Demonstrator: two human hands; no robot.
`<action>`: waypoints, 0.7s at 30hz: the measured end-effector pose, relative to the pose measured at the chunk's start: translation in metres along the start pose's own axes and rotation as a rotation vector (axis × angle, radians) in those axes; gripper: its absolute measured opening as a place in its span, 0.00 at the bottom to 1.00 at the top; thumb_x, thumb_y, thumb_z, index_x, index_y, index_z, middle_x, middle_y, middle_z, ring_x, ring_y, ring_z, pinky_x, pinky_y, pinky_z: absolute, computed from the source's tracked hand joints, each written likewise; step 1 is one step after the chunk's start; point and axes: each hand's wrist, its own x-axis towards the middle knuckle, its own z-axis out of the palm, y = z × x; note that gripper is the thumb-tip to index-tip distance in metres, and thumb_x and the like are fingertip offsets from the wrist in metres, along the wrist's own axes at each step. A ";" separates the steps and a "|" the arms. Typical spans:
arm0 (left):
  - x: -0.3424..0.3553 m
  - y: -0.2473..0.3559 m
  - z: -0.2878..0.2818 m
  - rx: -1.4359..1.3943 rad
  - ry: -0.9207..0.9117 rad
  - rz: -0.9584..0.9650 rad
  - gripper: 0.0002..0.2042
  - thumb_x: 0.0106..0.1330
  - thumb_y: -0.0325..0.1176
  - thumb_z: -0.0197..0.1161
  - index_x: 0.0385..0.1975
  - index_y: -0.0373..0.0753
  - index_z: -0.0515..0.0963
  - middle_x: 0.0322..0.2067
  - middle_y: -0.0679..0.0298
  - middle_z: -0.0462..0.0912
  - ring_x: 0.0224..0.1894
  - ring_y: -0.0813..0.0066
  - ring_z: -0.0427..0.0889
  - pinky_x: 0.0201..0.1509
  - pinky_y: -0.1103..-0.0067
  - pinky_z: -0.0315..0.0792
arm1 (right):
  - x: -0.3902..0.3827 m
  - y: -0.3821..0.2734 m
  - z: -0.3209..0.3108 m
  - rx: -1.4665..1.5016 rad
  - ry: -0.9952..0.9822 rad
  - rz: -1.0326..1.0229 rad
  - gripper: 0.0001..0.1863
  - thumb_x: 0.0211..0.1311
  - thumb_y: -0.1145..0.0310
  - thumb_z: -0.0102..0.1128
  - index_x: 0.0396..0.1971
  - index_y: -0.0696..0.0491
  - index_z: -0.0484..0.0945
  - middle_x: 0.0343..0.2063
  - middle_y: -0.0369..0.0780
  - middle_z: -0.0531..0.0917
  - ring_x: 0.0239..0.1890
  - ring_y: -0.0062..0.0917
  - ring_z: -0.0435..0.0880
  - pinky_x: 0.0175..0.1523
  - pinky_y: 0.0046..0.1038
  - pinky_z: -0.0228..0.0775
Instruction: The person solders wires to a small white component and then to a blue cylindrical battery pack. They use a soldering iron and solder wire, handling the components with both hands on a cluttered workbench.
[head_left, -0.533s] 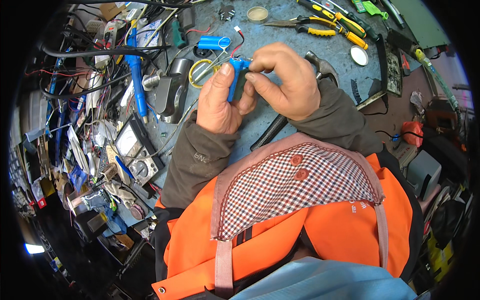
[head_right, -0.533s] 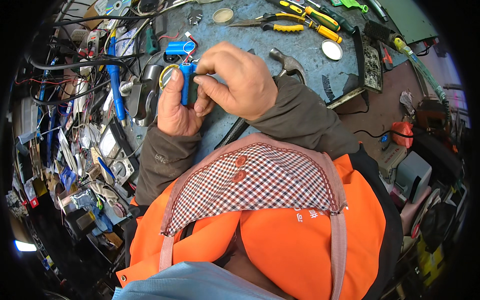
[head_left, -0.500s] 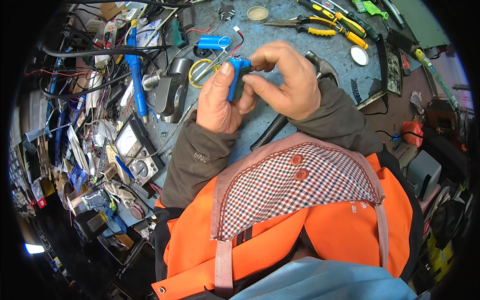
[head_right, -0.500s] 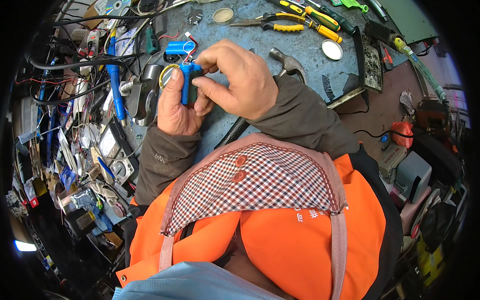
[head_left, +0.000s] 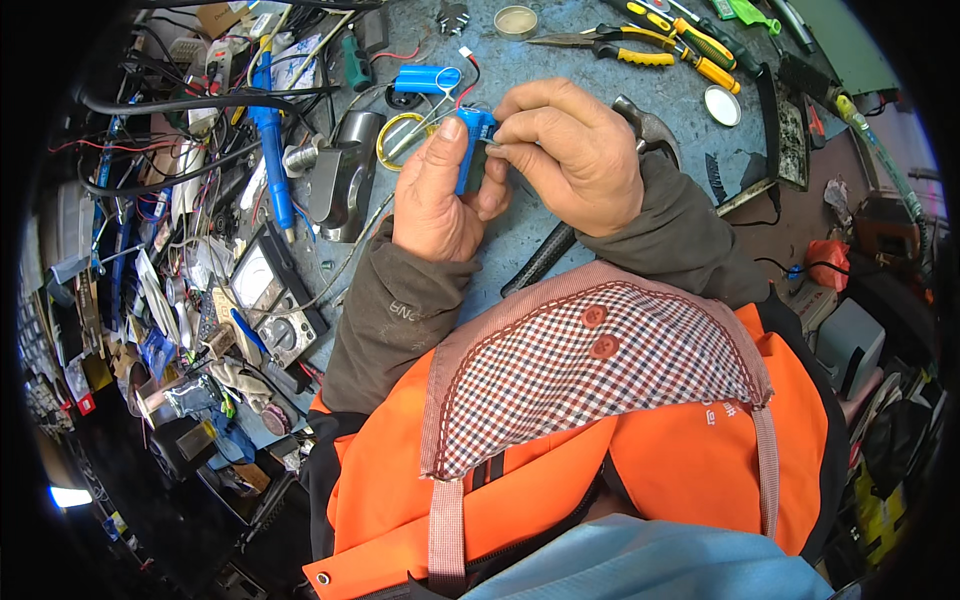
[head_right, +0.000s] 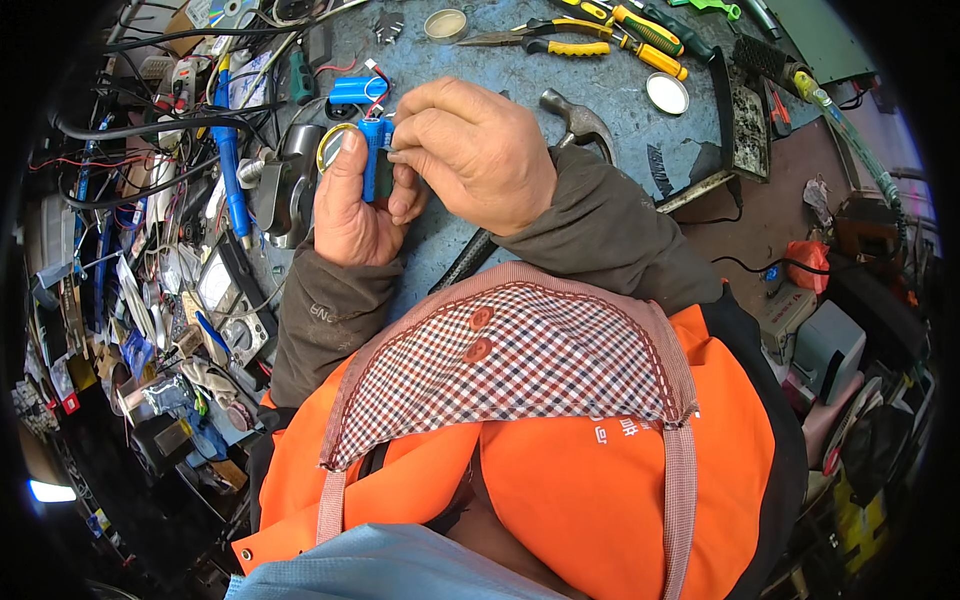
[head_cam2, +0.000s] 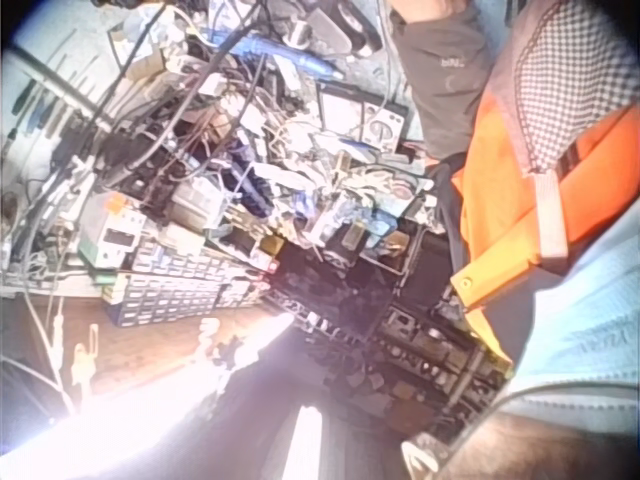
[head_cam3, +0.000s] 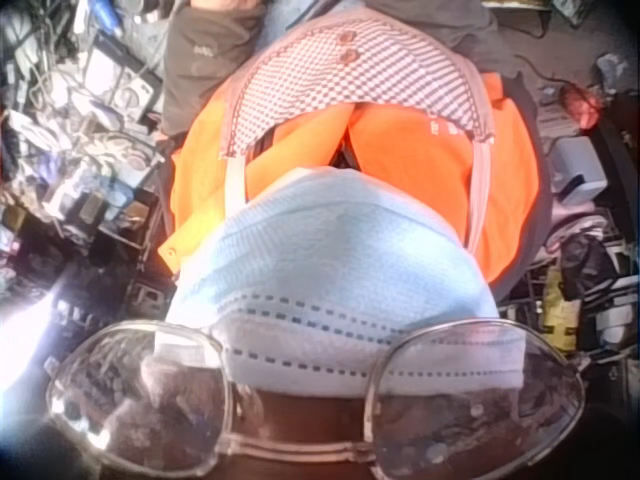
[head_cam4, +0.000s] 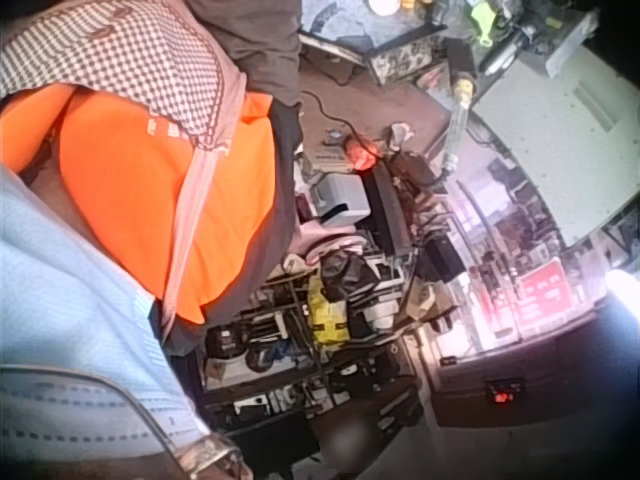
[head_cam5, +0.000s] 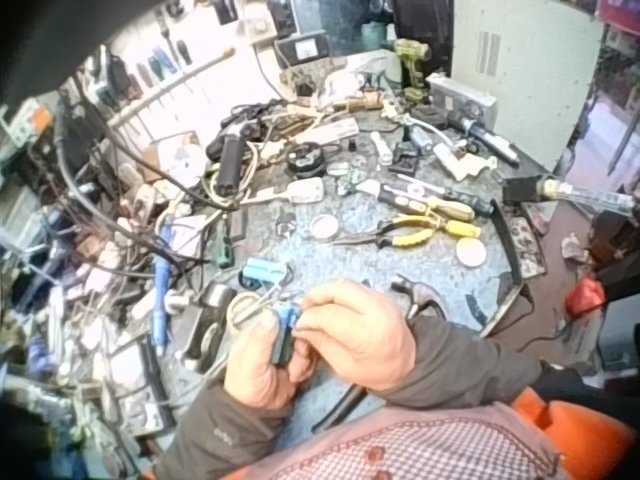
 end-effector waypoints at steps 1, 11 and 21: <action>0.000 0.000 0.001 -0.002 0.019 0.007 0.21 0.80 0.52 0.55 0.44 0.37 0.78 0.30 0.62 0.81 0.24 0.75 0.74 0.27 0.79 0.67 | 0.000 0.003 0.001 -0.033 0.009 -0.037 0.11 0.52 0.79 0.73 0.36 0.57 0.84 0.40 0.42 0.83 0.35 0.34 0.87 0.40 0.32 0.80; 0.004 -0.001 -0.001 0.031 0.079 0.074 0.26 0.80 0.55 0.54 0.50 0.32 0.80 0.30 0.61 0.84 0.23 0.75 0.76 0.27 0.78 0.68 | -0.006 0.005 0.005 -0.134 -0.022 -0.228 0.16 0.46 0.77 0.71 0.38 0.54 0.81 0.37 0.40 0.87 0.38 0.37 0.88 0.42 0.35 0.79; 0.007 0.001 -0.010 0.014 0.121 0.080 0.26 0.79 0.55 0.58 0.51 0.31 0.79 0.33 0.61 0.86 0.26 0.76 0.80 0.29 0.80 0.72 | -0.009 0.001 0.004 -0.047 -0.001 -0.427 0.12 0.47 0.77 0.68 0.34 0.55 0.78 0.37 0.43 0.86 0.38 0.38 0.88 0.40 0.34 0.82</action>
